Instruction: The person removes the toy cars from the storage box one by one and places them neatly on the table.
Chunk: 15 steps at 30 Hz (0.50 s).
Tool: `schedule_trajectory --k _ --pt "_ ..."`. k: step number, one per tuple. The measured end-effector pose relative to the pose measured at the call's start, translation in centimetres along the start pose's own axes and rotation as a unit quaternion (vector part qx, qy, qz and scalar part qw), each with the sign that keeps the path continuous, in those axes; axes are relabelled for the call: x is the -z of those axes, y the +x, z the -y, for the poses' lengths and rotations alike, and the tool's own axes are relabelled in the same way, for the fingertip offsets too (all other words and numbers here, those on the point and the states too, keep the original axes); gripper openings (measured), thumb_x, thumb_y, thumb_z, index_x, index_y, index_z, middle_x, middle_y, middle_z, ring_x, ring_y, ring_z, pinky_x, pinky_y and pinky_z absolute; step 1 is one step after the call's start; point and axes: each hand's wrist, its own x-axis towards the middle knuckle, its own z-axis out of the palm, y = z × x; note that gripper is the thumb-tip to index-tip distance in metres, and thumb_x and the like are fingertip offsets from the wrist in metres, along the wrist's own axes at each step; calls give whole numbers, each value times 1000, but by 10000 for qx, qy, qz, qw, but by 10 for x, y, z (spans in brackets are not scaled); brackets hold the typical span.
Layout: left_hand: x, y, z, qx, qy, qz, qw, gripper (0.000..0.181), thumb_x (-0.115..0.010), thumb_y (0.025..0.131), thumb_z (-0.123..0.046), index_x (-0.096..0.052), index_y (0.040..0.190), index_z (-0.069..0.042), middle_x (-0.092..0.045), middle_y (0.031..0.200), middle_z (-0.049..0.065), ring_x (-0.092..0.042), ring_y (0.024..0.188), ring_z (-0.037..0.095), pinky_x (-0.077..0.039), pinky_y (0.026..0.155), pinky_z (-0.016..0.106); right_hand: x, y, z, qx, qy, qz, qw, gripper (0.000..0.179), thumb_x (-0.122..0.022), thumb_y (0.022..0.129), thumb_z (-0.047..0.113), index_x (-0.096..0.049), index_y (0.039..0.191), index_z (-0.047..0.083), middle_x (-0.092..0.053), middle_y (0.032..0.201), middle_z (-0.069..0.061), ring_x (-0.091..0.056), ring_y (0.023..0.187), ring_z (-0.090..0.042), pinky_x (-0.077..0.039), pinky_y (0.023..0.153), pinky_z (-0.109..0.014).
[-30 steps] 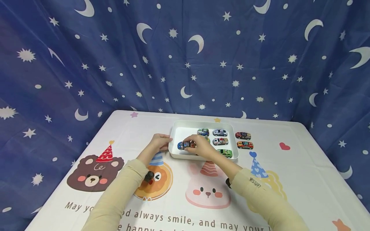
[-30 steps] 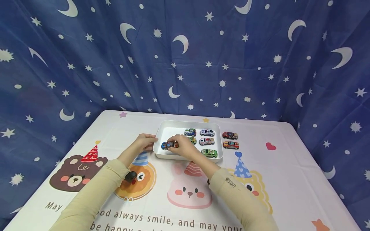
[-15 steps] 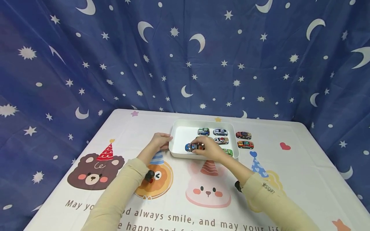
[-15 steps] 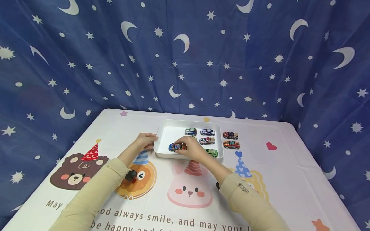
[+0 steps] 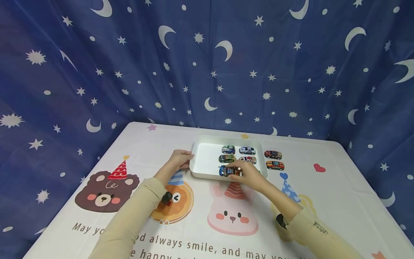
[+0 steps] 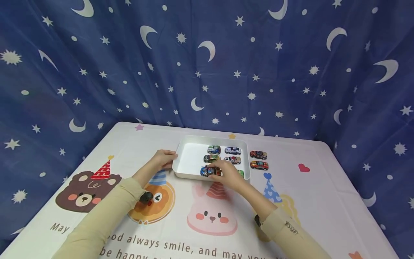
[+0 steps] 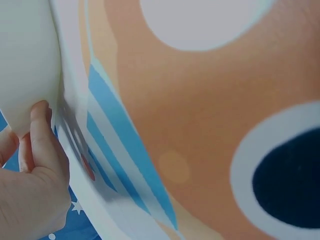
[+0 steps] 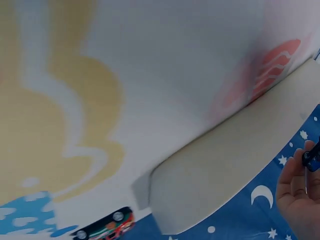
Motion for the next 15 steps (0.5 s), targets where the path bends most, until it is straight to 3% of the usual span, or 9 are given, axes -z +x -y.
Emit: schedule_trajectory --k 6,15 --pt "-1 1 2 12 0 -26 10000 38 -61 92 -13 -56 127 -1 -62 119 18 -62 73 9 -59 66 21 6 -16 -6 -191 -177 -86 9996 34 -73 81 14 -66 113 4 -68 112 -13 -60 109 -32 -50 95 -47" --pt "-1 0 1 13 79 -39 10000 39 -62 92 -14 -55 128 -2 -62 120 19 -62 73 10 -59 65 21 24 -39 -21 -103 -392 -272 9988 34 -71 81 8 -65 114 1 -67 112 -16 -61 106 -34 -51 92 -49"
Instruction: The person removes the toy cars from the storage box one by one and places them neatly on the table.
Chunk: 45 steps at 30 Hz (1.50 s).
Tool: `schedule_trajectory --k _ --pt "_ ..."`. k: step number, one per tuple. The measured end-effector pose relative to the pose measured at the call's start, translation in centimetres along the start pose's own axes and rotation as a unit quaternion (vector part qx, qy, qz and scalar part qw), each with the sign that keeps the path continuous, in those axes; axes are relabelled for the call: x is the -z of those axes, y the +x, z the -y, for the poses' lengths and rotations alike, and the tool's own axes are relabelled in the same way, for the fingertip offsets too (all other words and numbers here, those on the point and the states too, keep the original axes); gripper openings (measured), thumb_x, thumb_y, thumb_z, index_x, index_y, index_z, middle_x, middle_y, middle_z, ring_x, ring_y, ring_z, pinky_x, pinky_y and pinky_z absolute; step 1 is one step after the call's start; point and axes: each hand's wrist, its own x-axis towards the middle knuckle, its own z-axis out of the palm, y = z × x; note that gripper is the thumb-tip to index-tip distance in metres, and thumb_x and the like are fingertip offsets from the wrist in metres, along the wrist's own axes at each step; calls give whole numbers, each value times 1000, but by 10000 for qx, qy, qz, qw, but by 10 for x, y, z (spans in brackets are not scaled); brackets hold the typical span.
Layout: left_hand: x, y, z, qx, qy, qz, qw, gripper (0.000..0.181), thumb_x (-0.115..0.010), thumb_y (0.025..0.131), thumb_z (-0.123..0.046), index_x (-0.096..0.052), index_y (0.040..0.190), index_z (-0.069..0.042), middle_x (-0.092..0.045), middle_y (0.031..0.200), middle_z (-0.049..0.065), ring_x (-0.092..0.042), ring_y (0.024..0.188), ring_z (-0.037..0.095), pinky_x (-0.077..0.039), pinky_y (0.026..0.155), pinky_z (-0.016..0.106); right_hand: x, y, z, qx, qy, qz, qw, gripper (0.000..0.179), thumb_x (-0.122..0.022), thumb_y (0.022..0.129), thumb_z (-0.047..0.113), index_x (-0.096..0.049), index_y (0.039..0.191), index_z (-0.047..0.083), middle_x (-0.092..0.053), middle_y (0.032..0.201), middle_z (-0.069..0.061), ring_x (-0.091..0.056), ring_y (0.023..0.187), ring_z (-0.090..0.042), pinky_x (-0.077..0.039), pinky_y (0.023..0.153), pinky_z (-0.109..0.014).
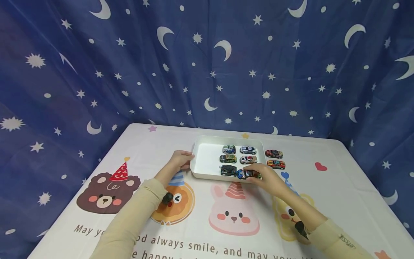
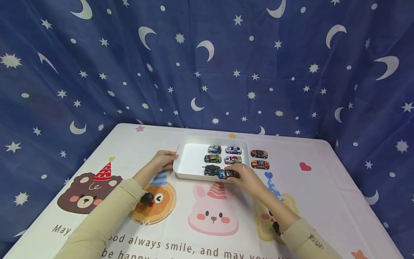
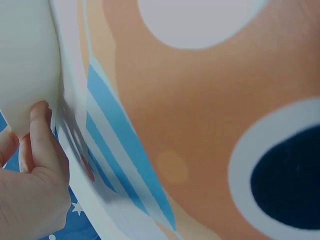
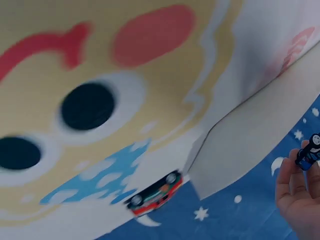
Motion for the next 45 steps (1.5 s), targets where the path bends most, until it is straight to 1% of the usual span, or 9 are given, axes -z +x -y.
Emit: schedule_trajectory --k 4,9,11,16,19,28,32,38,45 --pt "0 0 -1 10 -55 21 10000 39 -62 91 -13 -55 128 -2 -62 120 19 -62 73 10 -59 65 21 12 -9 -8 -27 -150 -131 9998 33 -71 81 5 -65 113 -1 -67 109 -17 -62 100 -32 -54 84 -46" --pt "0 -1 0 15 -100 43 9999 39 -62 91 -12 -55 128 -2 -62 121 19 -62 73 10 -59 67 22 22 -18 -21 -340 -223 -215 9989 34 -71 81 5 -65 114 0 -68 107 -15 -60 85 -20 -55 72 -38" --pt "1 0 0 0 -94 33 10000 39 -62 91 -12 -55 128 -1 -62 120 19 -63 72 9 -59 66 22 25 -21 -25 -483 -231 -232 9983 34 -71 81 6 -65 115 0 -67 109 -16 -60 84 -21 -55 70 -39" --pt "1 2 2 -38 -9 -32 10000 38 -62 91 -14 -56 127 -1 -63 118 18 -62 70 8 -58 63 20 31 -26 -34 -611 -380 -223 9972 36 -71 82 7 -64 116 -1 -64 116 -24 -61 101 -40 -54 82 -51" --pt "2 2 2 -22 37 -63 10000 38 -62 92 -15 -56 126 -2 -63 119 17 -63 74 9 -59 64 21 34 -29 -39 -637 -479 -186 9966 37 -71 82 8 -62 117 -2 -64 116 -25 -58 108 -45 -51 88 -56" --pt "1 2 2 -5 -37 -21 10000 38 -62 92 -15 -56 127 -1 -62 120 18 -66 79 11 -59 69 23 43 -37 -58 -895 -573 -79 9943 38 -70 83 7 -62 119 1 -59 121 -30 -59 104 -44 -53 82 -54" --pt "1 2 3 0 -43 -43 10000 39 -62 92 -15 -56 127 -1 -62 121 19 -66 79 12 -60 69 24 45 -40 -65 -1002 -591 23 9932 36 -69 84 8 -62 119 2 -58 122 -30 -56 109 -46 -52 85 -57" --pt "1 1 4 -8 21 -100 9999 39 -62 91 -16 -56 128 -3 -61 122 18 -61 73 8 -59 65 21 45 -42 -74 -901 -792 110 9927 33 -69 83 8 -64 114 -1 -62 117 -28 -58 107 -45 -51 86 -56" --pt "1 0 2 -15 -48 -55 10000 39 -62 92 -15 -55 128 -1 -60 124 20 -65 80 12 -59 70 23 42 -40 -87 -649 -862 259 9938 29 -70 83 7 -64 109 -4 -64 111 -26 -57 107 -45 -49 90 -57"
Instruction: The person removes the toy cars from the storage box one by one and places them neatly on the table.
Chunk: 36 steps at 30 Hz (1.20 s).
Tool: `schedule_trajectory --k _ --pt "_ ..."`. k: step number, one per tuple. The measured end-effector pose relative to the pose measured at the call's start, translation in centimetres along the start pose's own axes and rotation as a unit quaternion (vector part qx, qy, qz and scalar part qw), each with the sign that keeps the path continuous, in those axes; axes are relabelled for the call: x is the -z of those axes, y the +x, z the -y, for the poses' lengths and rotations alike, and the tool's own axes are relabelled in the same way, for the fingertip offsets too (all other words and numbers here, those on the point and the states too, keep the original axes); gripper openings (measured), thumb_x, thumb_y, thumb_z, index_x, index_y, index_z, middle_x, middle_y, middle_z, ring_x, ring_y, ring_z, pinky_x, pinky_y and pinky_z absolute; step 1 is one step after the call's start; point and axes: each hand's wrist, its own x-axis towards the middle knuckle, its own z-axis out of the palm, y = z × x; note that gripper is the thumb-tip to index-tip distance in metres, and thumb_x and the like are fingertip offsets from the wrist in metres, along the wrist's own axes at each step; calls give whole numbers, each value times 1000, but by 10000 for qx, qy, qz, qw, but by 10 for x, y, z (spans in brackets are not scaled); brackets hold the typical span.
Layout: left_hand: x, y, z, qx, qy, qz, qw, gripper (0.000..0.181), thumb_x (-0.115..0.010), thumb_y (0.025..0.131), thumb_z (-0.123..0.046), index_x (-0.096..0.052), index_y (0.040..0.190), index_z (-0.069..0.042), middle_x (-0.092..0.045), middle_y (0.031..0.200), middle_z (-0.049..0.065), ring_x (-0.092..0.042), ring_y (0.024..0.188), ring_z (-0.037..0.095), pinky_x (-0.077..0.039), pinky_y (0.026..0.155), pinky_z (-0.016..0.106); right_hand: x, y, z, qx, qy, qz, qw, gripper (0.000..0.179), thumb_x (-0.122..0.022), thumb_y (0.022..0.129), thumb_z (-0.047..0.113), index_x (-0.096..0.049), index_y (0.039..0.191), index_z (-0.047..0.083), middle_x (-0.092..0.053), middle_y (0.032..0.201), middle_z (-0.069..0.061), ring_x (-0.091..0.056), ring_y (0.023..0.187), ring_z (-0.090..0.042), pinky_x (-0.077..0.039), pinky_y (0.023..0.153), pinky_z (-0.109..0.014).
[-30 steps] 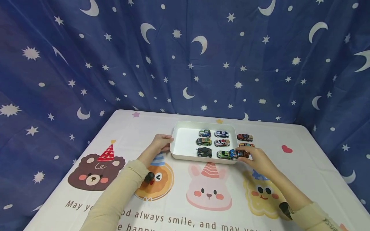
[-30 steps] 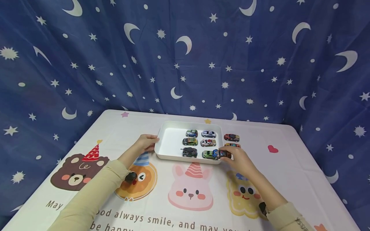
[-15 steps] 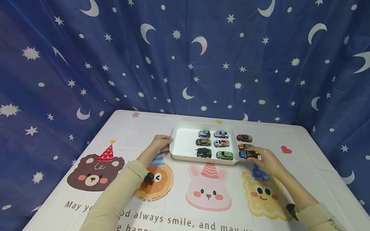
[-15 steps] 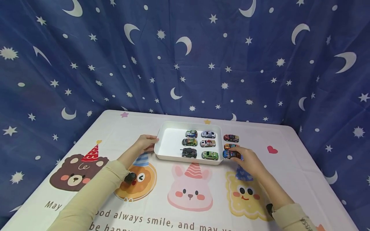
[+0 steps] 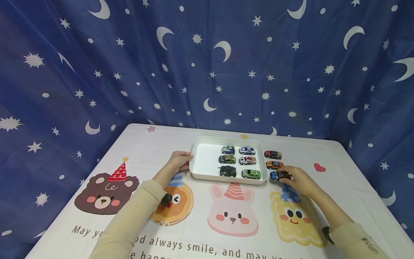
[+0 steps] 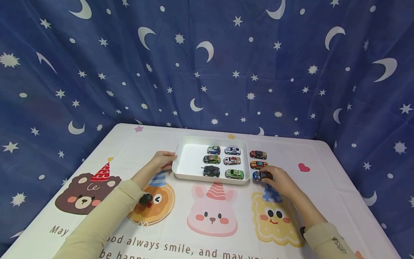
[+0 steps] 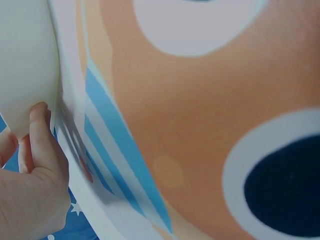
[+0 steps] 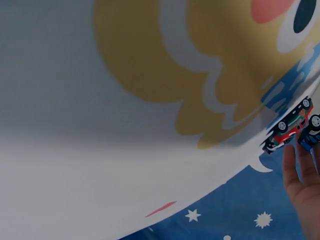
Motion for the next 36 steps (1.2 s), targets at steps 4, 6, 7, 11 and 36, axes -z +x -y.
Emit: schedule_trajectory --k 4,6,7,11,36 --pt "0 -1 0 -32 43 22 10000 40 -62 92 -15 -55 128 -1 -60 124 20 -66 82 13 -59 72 25 -4 4 -2 73 -66 82 9999 27 -70 82 6 -65 105 -5 -66 106 -25 -59 103 -44 -49 89 -56" --pt "0 -2 0 -53 64 25 10000 40 -61 92 -15 -55 128 -1 -60 124 20 -66 82 13 -59 72 25 -6 5 -3 61 -100 113 9999 26 -70 81 6 -65 104 -5 -66 104 -24 -60 101 -43 -50 88 -56" --pt "0 -2 0 -59 67 22 10000 40 -61 92 -15 -55 128 -1 -60 124 20 -66 82 13 -59 71 25 -7 6 -3 33 -120 132 9998 26 -71 81 6 -65 104 -5 -66 104 -24 -60 101 -42 -50 88 -55" --pt "0 -3 0 -63 54 17 10000 39 -61 92 -15 -55 128 -1 -60 124 20 -65 79 12 -60 70 24 -10 9 -4 -49 -162 267 9995 27 -71 81 6 -64 103 -7 -66 102 -23 -61 100 -42 -50 88 -54" --pt "0 -1 0 -44 55 47 10000 39 -61 92 -15 -55 128 -2 -60 123 19 -64 76 10 -59 69 23 -11 17 -3 -246 -111 605 9978 30 -71 81 8 -63 104 -8 -67 100 -21 -62 96 -38 -52 86 -52"
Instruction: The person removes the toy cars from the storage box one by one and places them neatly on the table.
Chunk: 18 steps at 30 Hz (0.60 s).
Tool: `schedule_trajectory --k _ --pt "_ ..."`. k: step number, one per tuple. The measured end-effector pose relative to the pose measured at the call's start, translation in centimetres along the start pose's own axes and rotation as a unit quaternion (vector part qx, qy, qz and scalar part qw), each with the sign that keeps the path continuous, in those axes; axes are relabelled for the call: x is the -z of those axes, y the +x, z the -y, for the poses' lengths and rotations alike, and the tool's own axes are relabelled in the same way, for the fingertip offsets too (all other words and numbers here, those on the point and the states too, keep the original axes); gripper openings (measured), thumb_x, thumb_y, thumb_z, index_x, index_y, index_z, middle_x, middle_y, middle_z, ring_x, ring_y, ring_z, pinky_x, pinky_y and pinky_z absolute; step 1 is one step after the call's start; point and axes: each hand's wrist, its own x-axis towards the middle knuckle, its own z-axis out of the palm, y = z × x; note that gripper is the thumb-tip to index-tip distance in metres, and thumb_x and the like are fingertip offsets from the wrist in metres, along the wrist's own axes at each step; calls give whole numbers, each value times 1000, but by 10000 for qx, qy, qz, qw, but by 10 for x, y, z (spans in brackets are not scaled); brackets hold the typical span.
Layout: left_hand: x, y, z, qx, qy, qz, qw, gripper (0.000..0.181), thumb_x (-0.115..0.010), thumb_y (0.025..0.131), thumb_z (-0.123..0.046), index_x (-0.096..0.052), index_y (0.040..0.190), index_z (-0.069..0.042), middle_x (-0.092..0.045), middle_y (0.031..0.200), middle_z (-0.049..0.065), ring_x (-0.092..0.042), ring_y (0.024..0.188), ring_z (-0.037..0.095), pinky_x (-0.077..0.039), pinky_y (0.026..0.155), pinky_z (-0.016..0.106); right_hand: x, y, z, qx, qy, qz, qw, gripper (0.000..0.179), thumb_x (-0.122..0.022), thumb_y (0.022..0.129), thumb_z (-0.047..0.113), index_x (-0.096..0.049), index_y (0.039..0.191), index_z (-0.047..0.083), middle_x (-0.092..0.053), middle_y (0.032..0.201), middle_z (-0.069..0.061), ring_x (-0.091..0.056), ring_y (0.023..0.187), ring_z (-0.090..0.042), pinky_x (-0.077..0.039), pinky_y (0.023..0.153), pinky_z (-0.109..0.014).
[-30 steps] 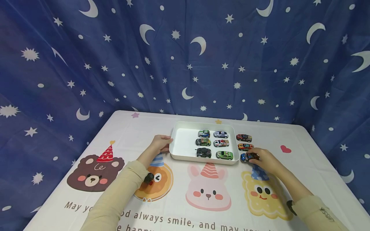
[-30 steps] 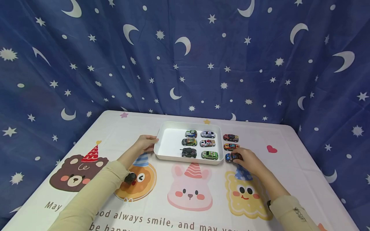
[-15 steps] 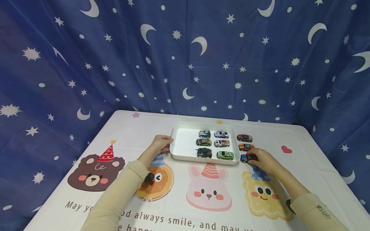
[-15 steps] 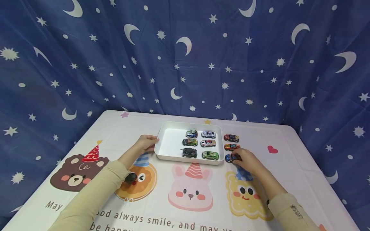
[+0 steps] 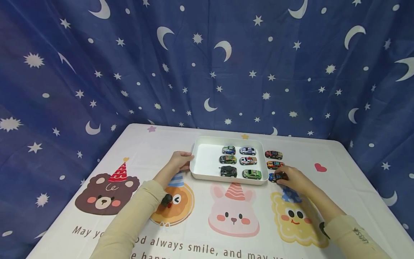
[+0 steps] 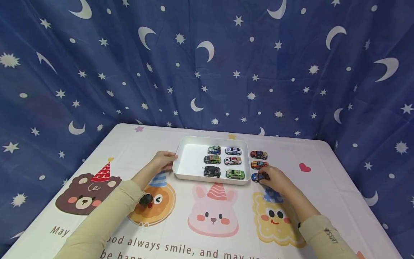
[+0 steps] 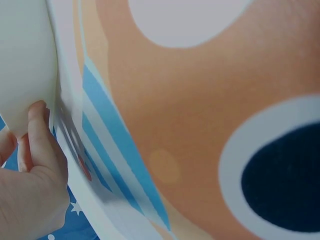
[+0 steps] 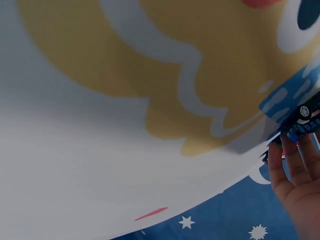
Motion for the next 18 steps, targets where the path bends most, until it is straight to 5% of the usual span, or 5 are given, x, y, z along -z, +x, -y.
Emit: schedule_trajectory --k 10,18 --pt "-1 -1 0 -27 31 -12 10000 38 -62 92 -15 -56 127 -2 -61 121 19 -65 78 11 -59 70 23 12 2 2 -209 135 85 9997 30 -68 84 10 -64 110 -3 -65 108 -22 -60 100 -39 -50 89 -56" --pt "-1 0 0 -20 31 -41 10000 37 -62 92 -15 -57 126 -3 -62 121 18 -65 77 11 -59 69 23 21 9 8 -63 178 -389 9991 25 -67 84 7 -64 106 -6 -67 100 -21 -61 94 -37 -52 85 -54"
